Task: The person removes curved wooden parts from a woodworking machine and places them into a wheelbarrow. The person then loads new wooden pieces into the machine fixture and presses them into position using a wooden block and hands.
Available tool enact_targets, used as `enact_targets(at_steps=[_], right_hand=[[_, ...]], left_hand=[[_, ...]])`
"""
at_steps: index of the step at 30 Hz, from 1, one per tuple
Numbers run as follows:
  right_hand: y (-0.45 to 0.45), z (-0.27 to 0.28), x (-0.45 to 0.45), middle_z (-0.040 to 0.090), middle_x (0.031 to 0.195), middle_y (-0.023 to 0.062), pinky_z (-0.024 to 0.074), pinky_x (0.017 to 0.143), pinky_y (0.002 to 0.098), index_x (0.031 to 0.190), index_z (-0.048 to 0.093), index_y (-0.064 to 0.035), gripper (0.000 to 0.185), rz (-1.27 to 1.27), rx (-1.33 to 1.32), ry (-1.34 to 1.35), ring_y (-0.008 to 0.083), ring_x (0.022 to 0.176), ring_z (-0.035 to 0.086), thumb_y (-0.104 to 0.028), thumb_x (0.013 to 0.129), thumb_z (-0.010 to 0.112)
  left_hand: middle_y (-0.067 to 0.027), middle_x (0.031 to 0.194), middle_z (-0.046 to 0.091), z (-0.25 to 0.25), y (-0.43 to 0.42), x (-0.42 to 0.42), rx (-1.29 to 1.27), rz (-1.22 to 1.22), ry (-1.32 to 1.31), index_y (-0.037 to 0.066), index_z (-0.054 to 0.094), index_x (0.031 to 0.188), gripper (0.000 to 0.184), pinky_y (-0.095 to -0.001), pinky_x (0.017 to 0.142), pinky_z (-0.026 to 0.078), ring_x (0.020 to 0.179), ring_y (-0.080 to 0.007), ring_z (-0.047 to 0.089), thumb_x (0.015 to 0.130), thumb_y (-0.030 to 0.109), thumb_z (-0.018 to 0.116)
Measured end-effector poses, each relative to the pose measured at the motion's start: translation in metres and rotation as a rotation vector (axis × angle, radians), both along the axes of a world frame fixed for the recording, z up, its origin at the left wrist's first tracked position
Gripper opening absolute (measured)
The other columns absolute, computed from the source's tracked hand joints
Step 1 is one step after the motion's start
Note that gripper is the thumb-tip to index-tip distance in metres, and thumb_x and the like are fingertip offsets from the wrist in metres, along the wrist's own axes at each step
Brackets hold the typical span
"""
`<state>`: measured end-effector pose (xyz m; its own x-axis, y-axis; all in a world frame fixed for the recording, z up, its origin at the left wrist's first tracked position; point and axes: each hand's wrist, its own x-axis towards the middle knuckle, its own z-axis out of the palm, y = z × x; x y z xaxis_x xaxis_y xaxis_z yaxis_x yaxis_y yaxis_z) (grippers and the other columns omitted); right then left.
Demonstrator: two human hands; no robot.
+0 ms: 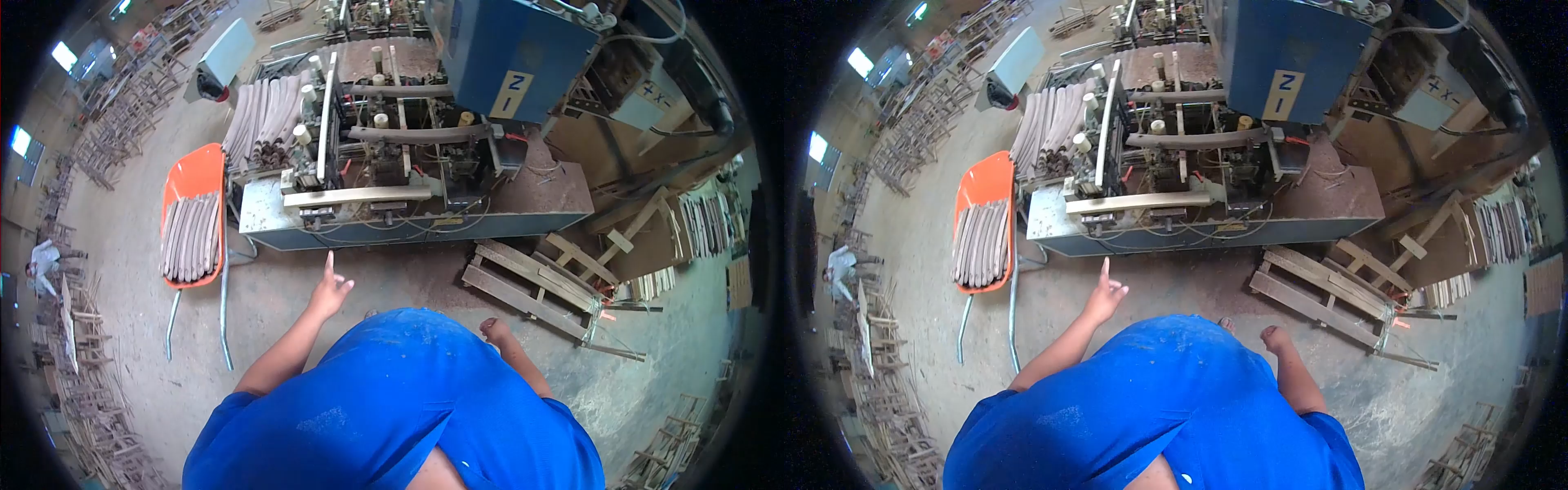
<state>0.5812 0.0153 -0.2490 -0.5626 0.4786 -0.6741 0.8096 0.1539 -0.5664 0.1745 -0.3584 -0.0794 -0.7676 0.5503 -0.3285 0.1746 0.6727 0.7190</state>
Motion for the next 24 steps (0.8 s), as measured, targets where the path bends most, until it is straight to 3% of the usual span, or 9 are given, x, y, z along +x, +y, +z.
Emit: enact_targets(at_steps=[3, 6, 12, 15, 21, 24], right_hand=[[-0.002, -0.005, 0.000, 0.069, 0.076, 0.0159, 0.0542, 0.069, 0.0429, 0.080, 0.069, -0.0045, 0.022, 0.277, 0.136, -0.006, 0.0281, 0.071, 0.068, -0.026, 0.085, 0.065], [-0.010, 0.007, -0.011, 0.073, 0.079, 0.0130, 0.0562, 0.072, 0.0404, 0.084, 0.072, -0.0061, 0.020, 0.274, 0.038, -0.080, 0.0255, 0.075, 0.071, -0.025, 0.085, 0.068], [-0.029, 0.036, -0.026, 0.076, 0.084, 0.0109, 0.0568, 0.073, 0.0390, 0.090, 0.076, -0.0074, 0.021, 0.122, 0.038, -0.110, 0.0223, 0.076, 0.072, -0.027, 0.088, 0.069], [-0.028, 0.044, -0.029, 0.076, 0.083, 0.0113, 0.0570, 0.073, 0.0397, 0.091, 0.076, -0.0069, 0.023, 0.157, 0.065, -0.106, 0.0232, 0.075, 0.072, -0.029, 0.089, 0.069], [-0.020, 0.024, -0.025, 0.077, 0.098, 0.0156, 0.0562, 0.084, 0.0429, 0.094, 0.076, -0.0079, 0.025, 0.225, 0.133, -0.101, 0.0326, 0.092, 0.073, -0.032, 0.087, 0.073], [-0.021, 0.025, -0.025, 0.076, 0.103, 0.0169, 0.0550, 0.089, 0.0433, 0.096, 0.076, -0.0080, 0.028, 0.172, 0.113, -0.172, 0.0350, 0.100, 0.071, -0.033, 0.085, 0.076]], left_hand=[[-0.0188, 0.113, 0.071, 0.029, 0.030, -0.003, 0.122, 0.008, 0.071, 0.014, -0.002, 0.168, 0.108, -0.0459, 0.099, 0.052, 0.107, -0.0358, 0.068, 0.093, 0.025, 0.076], [-0.0172, 0.111, 0.070, 0.050, 0.044, -0.005, 0.166, -0.005, 0.101, 0.013, -0.002, 0.168, 0.110, -0.0453, 0.103, 0.050, 0.107, -0.0338, 0.067, 0.092, 0.019, 0.077], [-0.0159, 0.110, 0.069, 0.063, 0.047, -0.009, 0.213, -0.001, 0.118, 0.012, -0.002, 0.168, 0.110, -0.0455, 0.103, 0.049, 0.105, -0.0330, 0.066, 0.091, 0.017, 0.077], [-0.0160, 0.113, 0.068, 0.066, 0.048, -0.010, 0.187, -0.010, 0.174, 0.012, -0.001, 0.168, 0.111, -0.0457, 0.106, 0.047, 0.109, -0.0337, 0.064, 0.090, 0.017, 0.077], [-0.0156, 0.116, 0.066, 0.069, 0.054, -0.007, 0.167, -0.059, 0.237, 0.009, -0.001, 0.168, 0.111, -0.0432, 0.108, 0.046, 0.112, -0.0312, 0.061, 0.089, 0.015, 0.077], [-0.0166, 0.118, 0.066, 0.074, 0.057, -0.007, 0.221, -0.040, 0.216, 0.010, 0.000, 0.168, 0.111, -0.0466, 0.109, 0.043, 0.114, -0.0348, 0.060, 0.089, 0.017, 0.078]])
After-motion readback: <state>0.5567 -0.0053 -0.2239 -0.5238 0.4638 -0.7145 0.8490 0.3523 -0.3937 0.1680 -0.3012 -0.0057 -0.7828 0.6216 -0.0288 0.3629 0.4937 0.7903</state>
